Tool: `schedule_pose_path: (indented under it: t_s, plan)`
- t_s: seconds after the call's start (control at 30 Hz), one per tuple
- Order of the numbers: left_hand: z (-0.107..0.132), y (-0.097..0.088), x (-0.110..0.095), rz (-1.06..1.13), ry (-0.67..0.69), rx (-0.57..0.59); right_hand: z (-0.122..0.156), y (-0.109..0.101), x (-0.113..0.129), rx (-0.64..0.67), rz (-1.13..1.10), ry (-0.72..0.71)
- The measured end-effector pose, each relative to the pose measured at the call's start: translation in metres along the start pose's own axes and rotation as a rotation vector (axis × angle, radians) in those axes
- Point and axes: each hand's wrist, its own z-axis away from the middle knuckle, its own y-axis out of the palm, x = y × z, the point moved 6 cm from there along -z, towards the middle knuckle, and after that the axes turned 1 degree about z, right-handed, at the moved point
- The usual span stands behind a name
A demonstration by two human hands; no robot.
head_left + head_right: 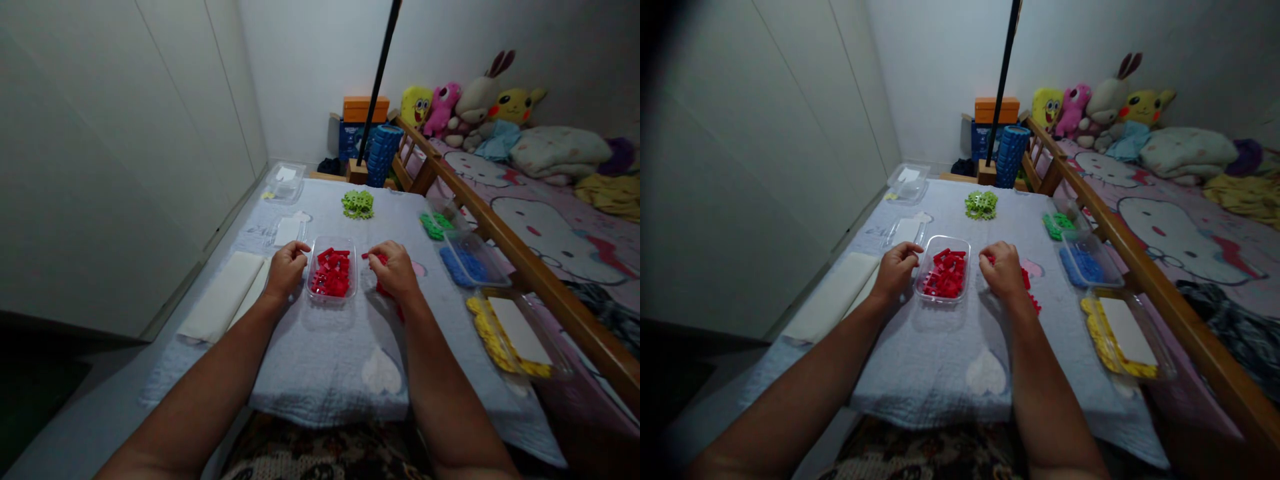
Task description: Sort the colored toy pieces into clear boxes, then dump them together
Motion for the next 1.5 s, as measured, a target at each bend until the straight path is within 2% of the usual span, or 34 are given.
schedule_pose_path:
  t_s: [0.13,0.27,0.5,0.87,1.17,1.5]
  plan:
    - [-0.001,0.0,-0.001,0.012,0.014,-0.008,0.0,-0.003,-0.033,0.008,0.179,0.19]
    - [0.0,-0.001,0.0,0.006,0.01,-0.022,0.005,0.002,-0.045,0.088,0.349,0.288]
    - [-0.001,-0.003,0.001,0.016,0.022,-0.04,0.013,0.012,-0.039,0.163,0.464,0.241]
    - [0.0,-0.002,0.001,0.019,0.017,-0.017,0.012,0.017,-0.038,0.275,0.508,0.324]
    - [0.001,-0.001,0.0,0.028,-0.018,-0.011,0.011,0.019,-0.038,0.265,0.483,0.306]
    - [0.001,-0.001,0.0,0.034,0.001,-0.021,0.008,0.014,-0.032,0.155,0.412,0.244]
